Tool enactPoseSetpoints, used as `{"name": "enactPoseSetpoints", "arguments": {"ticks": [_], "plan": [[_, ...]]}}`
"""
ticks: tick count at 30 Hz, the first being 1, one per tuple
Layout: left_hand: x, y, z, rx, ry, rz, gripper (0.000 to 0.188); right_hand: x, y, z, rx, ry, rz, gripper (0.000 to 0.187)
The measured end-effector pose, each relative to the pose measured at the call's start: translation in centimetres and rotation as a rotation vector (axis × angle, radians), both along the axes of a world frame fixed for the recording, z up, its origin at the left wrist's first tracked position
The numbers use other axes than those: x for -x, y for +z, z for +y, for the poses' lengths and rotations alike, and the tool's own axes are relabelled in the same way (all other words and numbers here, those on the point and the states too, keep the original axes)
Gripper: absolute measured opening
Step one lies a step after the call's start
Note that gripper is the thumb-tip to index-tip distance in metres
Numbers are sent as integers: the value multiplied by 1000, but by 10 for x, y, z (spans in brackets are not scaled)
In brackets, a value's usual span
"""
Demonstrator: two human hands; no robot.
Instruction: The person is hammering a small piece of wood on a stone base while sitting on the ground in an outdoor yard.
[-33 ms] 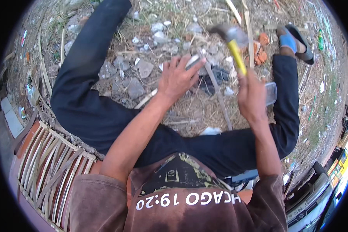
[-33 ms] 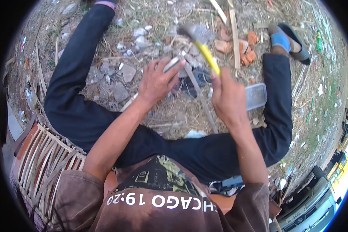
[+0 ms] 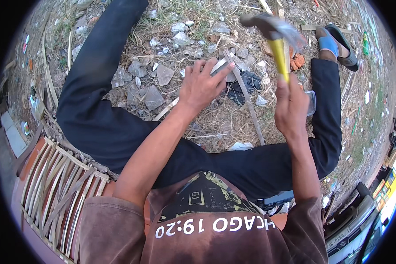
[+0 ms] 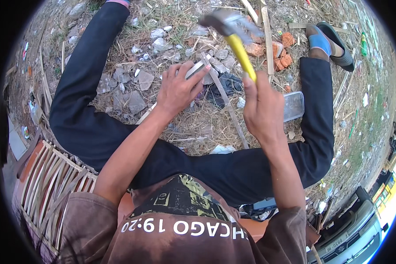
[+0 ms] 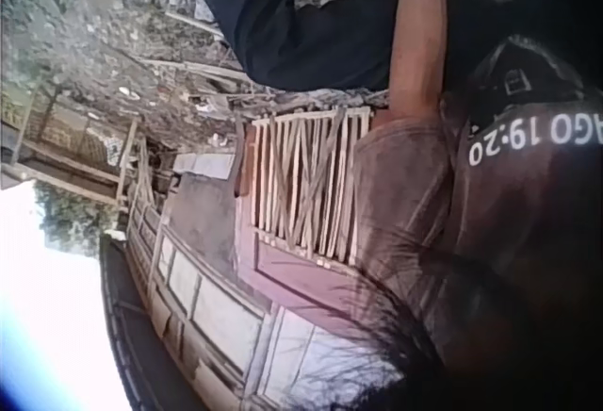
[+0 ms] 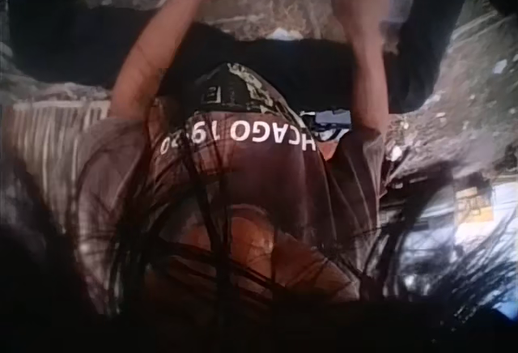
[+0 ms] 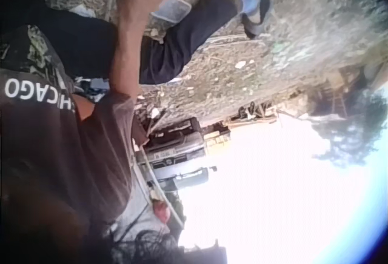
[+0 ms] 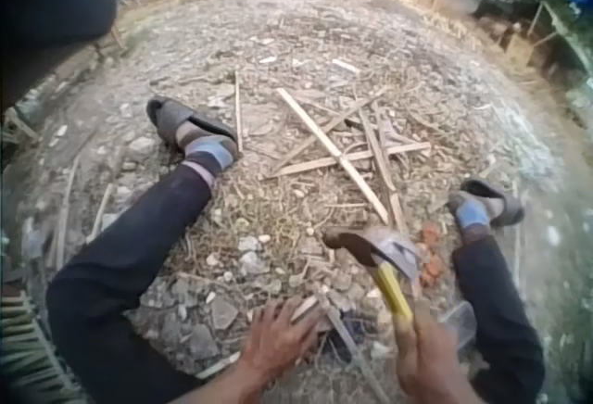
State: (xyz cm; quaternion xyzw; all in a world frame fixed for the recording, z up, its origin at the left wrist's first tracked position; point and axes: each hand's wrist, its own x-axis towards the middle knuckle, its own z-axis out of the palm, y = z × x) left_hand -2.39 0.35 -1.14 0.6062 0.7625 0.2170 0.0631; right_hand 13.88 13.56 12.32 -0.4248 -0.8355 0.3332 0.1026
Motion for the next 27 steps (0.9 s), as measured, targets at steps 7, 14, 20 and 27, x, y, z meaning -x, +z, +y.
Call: {"name": "enactPoseSetpoints", "arguments": {"ticks": [7,14,20,27], "plan": [[6,3,15,-44,-9,-9,51,-22,-46,-11,49,29,-125,25],[2,0,12,-67,-10,13,51,-25,-51,-21,59,-16,-30,27],[3,0,12,-77,-22,-33,49,-33,-52,-35,24,-111,180,21],[6,5,11,-102,-44,-80,43,-51,-84,-30,-69,90,-118,18]]}}
